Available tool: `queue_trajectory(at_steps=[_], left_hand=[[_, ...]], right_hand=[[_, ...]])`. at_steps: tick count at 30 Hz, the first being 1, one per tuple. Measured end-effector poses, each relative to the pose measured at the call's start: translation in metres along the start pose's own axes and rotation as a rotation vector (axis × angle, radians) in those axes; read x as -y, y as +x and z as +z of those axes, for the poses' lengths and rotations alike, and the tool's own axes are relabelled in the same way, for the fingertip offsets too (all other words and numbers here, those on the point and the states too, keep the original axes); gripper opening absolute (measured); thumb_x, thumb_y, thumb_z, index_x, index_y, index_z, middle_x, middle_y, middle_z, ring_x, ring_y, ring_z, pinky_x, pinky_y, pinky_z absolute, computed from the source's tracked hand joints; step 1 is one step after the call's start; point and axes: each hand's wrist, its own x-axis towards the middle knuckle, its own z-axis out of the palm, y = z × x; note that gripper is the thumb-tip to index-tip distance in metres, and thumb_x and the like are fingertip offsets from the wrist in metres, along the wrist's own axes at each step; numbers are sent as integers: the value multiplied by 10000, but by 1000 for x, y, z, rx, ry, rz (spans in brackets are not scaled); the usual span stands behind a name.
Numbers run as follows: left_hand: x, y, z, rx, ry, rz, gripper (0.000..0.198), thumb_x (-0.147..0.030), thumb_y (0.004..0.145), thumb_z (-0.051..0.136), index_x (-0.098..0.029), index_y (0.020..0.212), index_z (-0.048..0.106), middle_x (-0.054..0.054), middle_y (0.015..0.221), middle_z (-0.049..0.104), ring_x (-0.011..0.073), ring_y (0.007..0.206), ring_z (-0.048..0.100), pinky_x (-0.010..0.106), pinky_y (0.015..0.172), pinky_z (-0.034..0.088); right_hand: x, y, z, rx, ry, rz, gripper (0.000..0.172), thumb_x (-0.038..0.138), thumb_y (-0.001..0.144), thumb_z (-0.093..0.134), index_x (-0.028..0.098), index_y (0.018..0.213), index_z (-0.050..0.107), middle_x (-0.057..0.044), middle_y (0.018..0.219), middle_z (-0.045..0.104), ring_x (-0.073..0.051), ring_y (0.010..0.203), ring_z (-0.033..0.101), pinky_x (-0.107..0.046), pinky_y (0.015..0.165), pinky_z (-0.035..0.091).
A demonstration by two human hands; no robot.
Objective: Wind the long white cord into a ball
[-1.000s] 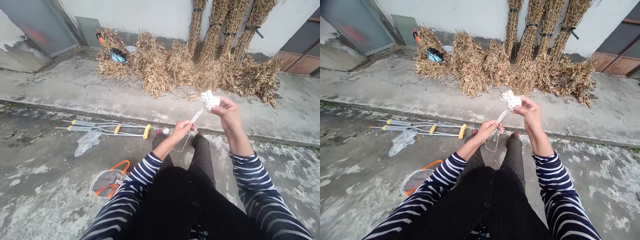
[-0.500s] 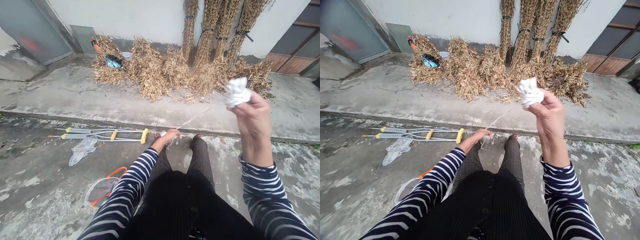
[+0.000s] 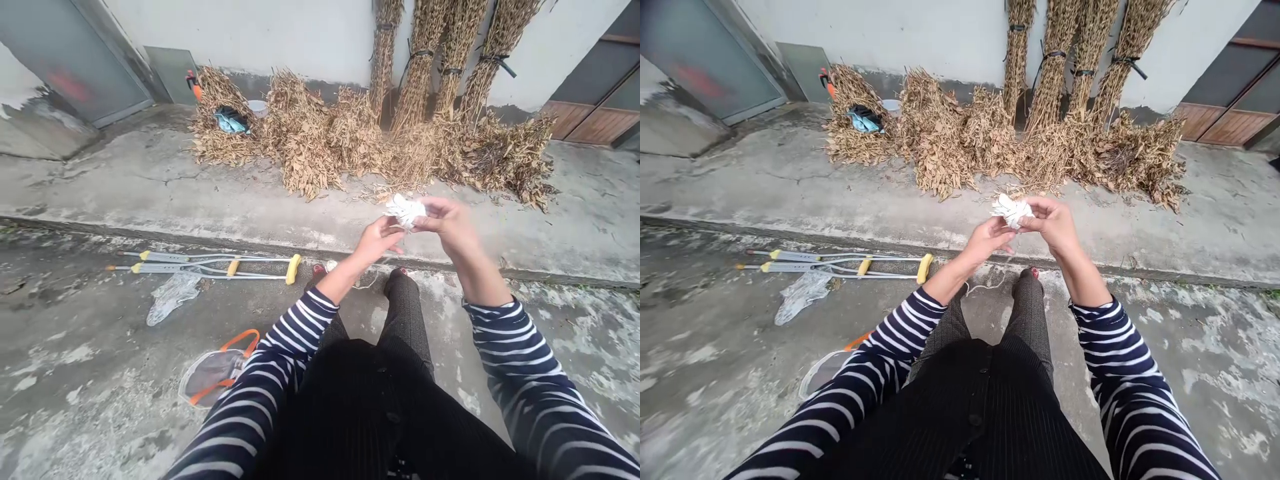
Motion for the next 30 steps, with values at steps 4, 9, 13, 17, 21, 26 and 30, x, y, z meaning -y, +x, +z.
queue_trajectory(at_steps=[4,9,13,17,21,26,30], left_hand=[[2,-1,25,-132,14,11,168,-221,817,752,-127,915,652,50,826,739,122,755,676,213,693,547],[7,-9,17,-90,163,-83,140,-224,935,603,-127,844,646,-17,592,640,61,471,552,166,484,410],[10,-24,0,2,210,-281,136,-159,960,516,-116,917,637,-14,582,629,75,411,543,173,392,349],[0,-50,-20,101,131,-372,171,-258,922,634,-95,964,662,28,674,676,80,469,585,176,419,405],[-23,-77,-34,162,-35,-414,308,-354,824,766,-88,948,671,29,676,668,71,485,577,164,421,382],[-46,-83,-40,255,-226,-361,365,-376,767,832,-95,921,658,34,668,665,97,518,610,163,408,383],[-58,-68,-45,135,-282,-213,276,-304,807,799,-96,913,653,63,762,708,127,630,687,155,436,434]], right_hand=[[1,-1,13,21,-4,15,463,304,460,969,189,860,768,-25,824,747,-168,698,666,-314,599,604],[-11,7,2,-95,-128,-100,395,352,558,917,182,879,760,-41,878,736,-197,799,661,-362,725,591],[-30,26,-12,-319,-423,-314,268,262,670,825,179,920,777,-39,918,738,-206,866,640,-393,890,544],[-54,39,-25,-369,-633,-488,228,201,767,734,190,991,775,-65,996,737,-246,939,650,-408,844,557],[-84,35,-31,-236,-801,-599,191,207,876,642,199,1031,754,-88,1061,731,-262,1010,659,-438,896,565],[-120,15,-19,60,-967,-680,278,216,999,478,205,1131,723,-133,1152,702,-263,1071,630,-415,934,541],[-142,-3,-13,201,-999,-631,323,144,975,436,189,1103,730,-137,1135,710,-266,1037,616,-412,901,540]])
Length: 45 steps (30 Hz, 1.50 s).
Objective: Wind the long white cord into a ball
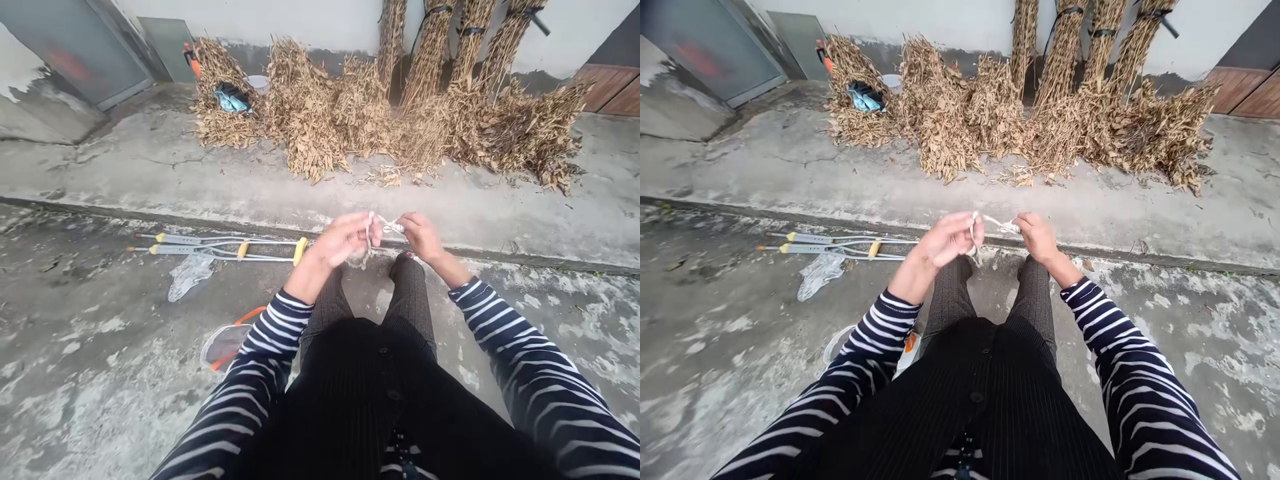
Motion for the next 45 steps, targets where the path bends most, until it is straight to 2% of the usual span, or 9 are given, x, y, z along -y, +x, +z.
queue_trajectory(at_steps=[7,12,18,21,25,28,32,38,45], left_hand=[[-30,40,-14,-376,-60,195,288,-181,987,544,-111,1255,622,103,1082,751,178,1056,742,197,751,591],[-15,79,-47,-559,-45,204,199,-165,980,553,-126,1133,674,107,1076,778,162,1069,738,196,840,567],[24,101,-78,-437,229,-78,120,-175,958,619,-86,942,697,99,851,765,119,711,720,228,716,565],[51,92,-90,-304,431,-292,171,-225,928,676,-95,823,716,89,727,728,133,638,685,261,678,571],[82,69,-100,-312,853,-493,144,-228,829,773,-111,749,747,112,730,723,229,731,723,365,757,594],[89,60,-90,-404,1083,-353,281,-202,802,782,-137,1075,769,125,1023,762,283,1049,716,367,906,577],[87,64,-49,-238,729,-67,566,-169,837,711,-168,1393,602,155,1360,659,276,1255,617,309,832,602],[93,71,1,-74,338,-59,232,-102,787,733,-85,1016,703,114,921,759,167,811,709,260,683,590],[100,54,-17,-144,546,-79,118,-103,882,575,-108,812,669,34,707,704,76,538,595,190,518,487]], right_hand=[[34,-45,6,-4,340,178,296,124,816,604,218,1057,747,-85,1132,724,-268,1058,650,-448,954,534],[71,-58,-3,-2,662,411,361,180,796,695,239,1150,730,-62,1099,697,-224,992,651,-331,780,561],[106,-39,-36,272,1031,381,483,277,804,806,330,1279,731,-54,1137,652,-190,989,634,-295,772,583],[106,-27,-48,131,1155,412,335,309,723,891,281,1047,810,-55,1126,683,-189,977,650,-300,788,594],[88,-15,-52,-168,1235,598,460,347,620,947,275,1034,760,-33,1069,726,-201,911,678,-354,735,635],[73,-8,-50,-284,1154,682,479,332,608,935,243,1035,737,-43,1073,739,-217,948,686,-384,761,652],[65,-4,-43,-294,1073,708,458,296,571,918,214,987,746,-39,997,741,-210,918,676,-361,720,657],[66,-1,-39,-227,1049,725,478,325,612,896,213,1054,751,-50,998,743,-211,845,690,-351,668,641],[53,-1,-49,-271,1110,783,499,321,606,913,223,1067,748,-48,1052,759,-224,892,725,-394,743,674]])
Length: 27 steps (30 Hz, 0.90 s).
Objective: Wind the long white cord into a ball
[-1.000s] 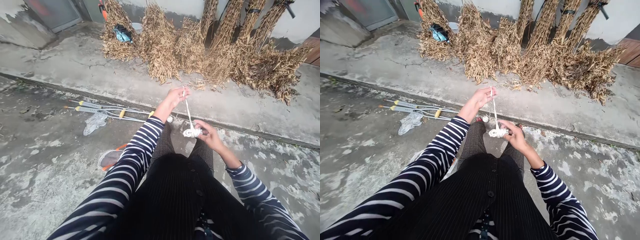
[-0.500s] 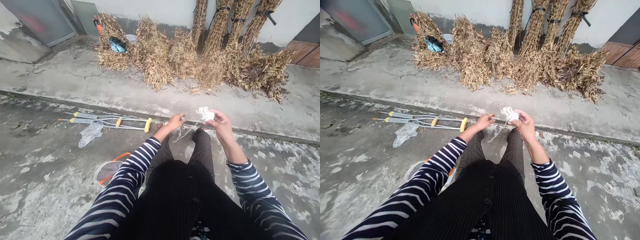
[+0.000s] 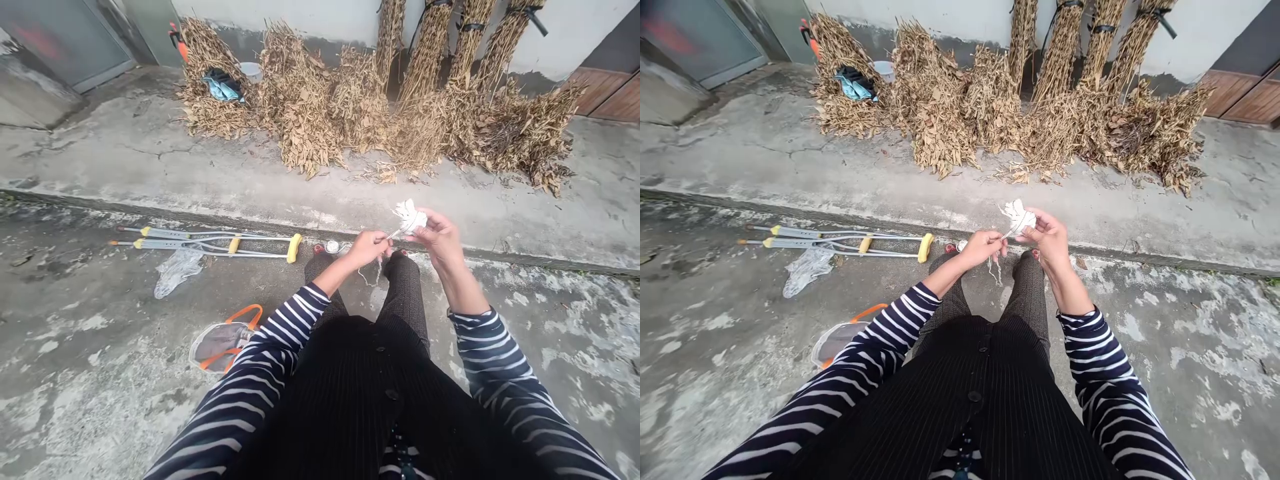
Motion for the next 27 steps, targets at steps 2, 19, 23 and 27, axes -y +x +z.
queue_trajectory(at_steps=[2,19,23,27], left_hand=[[7,0,-9,-10,89,-1,131,-78,863,561,-111,796,668,29,696,702,79,555,607,179,518,478],[44,-18,-28,-267,219,-100,371,-81,858,610,-179,1204,703,106,1165,728,102,684,620,216,616,507],[-7,-1,-3,-157,-135,129,421,-118,829,676,-176,1246,668,101,1169,731,147,852,690,253,728,573],[-23,1,22,-168,-238,92,85,-124,851,655,-128,926,697,28,751,718,106,618,641,226,633,545]], right_hand=[[-5,1,-2,12,56,89,458,316,612,906,232,1036,757,-41,1096,761,-218,902,738,-381,762,685],[34,0,-15,7,78,-10,482,246,620,903,262,1081,763,-19,1078,773,-185,860,746,-319,715,680],[10,-4,12,43,79,94,535,312,546,943,228,1043,765,-32,1001,780,-179,759,728,-320,632,669],[-4,-4,22,5,56,81,552,330,530,944,205,1034,758,-42,977,774,-180,716,712,-338,624,662]])
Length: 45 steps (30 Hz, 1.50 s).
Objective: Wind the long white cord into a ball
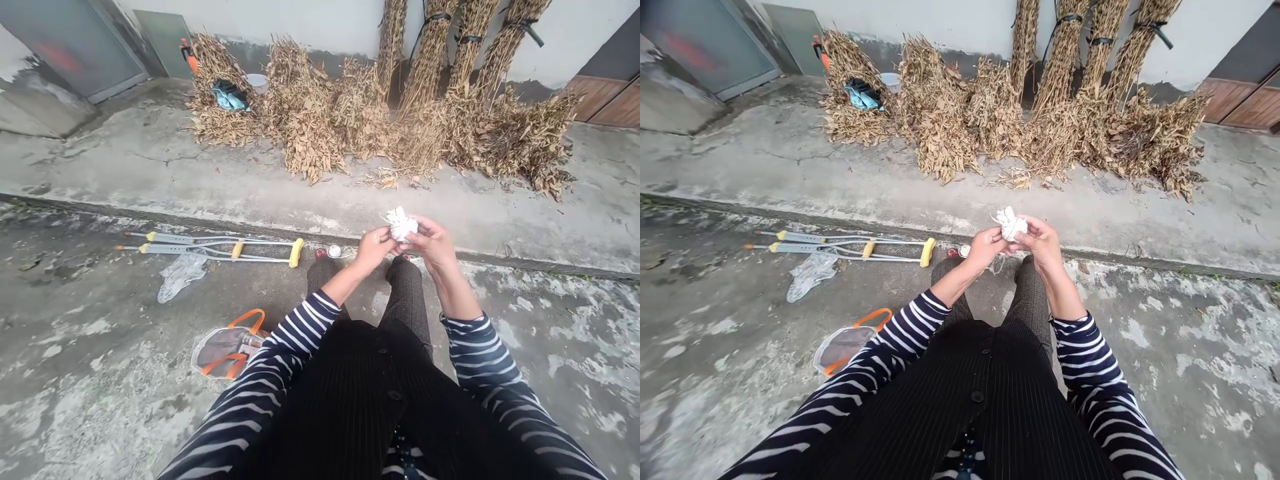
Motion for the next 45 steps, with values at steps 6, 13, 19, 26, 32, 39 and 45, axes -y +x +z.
queue_trajectory(at_steps=[6,13,19,26,32,39,45], left_hand=[[17,-19,-14,40,83,-33,142,-249,900,656,-120,848,686,9,641,665,73,511,578,196,526,482],[9,-54,-53,330,137,-267,364,-467,787,790,-116,819,704,50,669,686,109,540,616,213,487,465],[-45,-61,-75,419,171,-183,294,-404,806,783,-112,825,757,99,822,759,94,581,611,208,531,490],[-78,6,-84,93,202,45,207,-276,851,740,-94,753,726,102,759,735,132,696,669,181,524,465],[-29,41,-81,-39,512,-87,257,-157,923,609,-101,684,687,76,684,697,102,559,591,205,518,442],[39,-1,-75,202,530,-246,207,-247,929,636,-104,797,706,51,765,715,103,629,640,198,553,477],[78,-17,-85,322,309,-348,206,-295,864,734,-97,814,708,90,830,747,124,659,685,230,592,530]], right_hand=[[6,3,-12,-60,-14,-103,497,311,612,898,234,1077,741,-36,1062,764,-218,900,730,-384,743,674],[-2,40,-45,-205,-333,-413,389,251,695,795,218,1082,761,-57,1033,728,-253,974,669,-437,785,646],[-47,38,-51,17,-871,-582,259,203,834,657,206,1060,784,-113,1133,739,-309,1100,636,-563,1025,506],[-68,-2,-24,282,-743,-503,308,180,797,639,233,1068,776,-69,1149,732,-256,1092,657,-446,980,531],[-49,-22,-2,290,-273,-188,381,282,697,824,211,1042,677,-48,1075,685,-186,939,666,-289,737,606],[-15,-13,-6,185,-79,-162,625,316,672,899,305,1231,619,-49,1193,679,-239,1052,684,-346,708,679],[-4,22,-22,-91,-12,-267,516,315,588,927,261,1043,688,2,1064,726,-189,928,709,-348,718,694]])
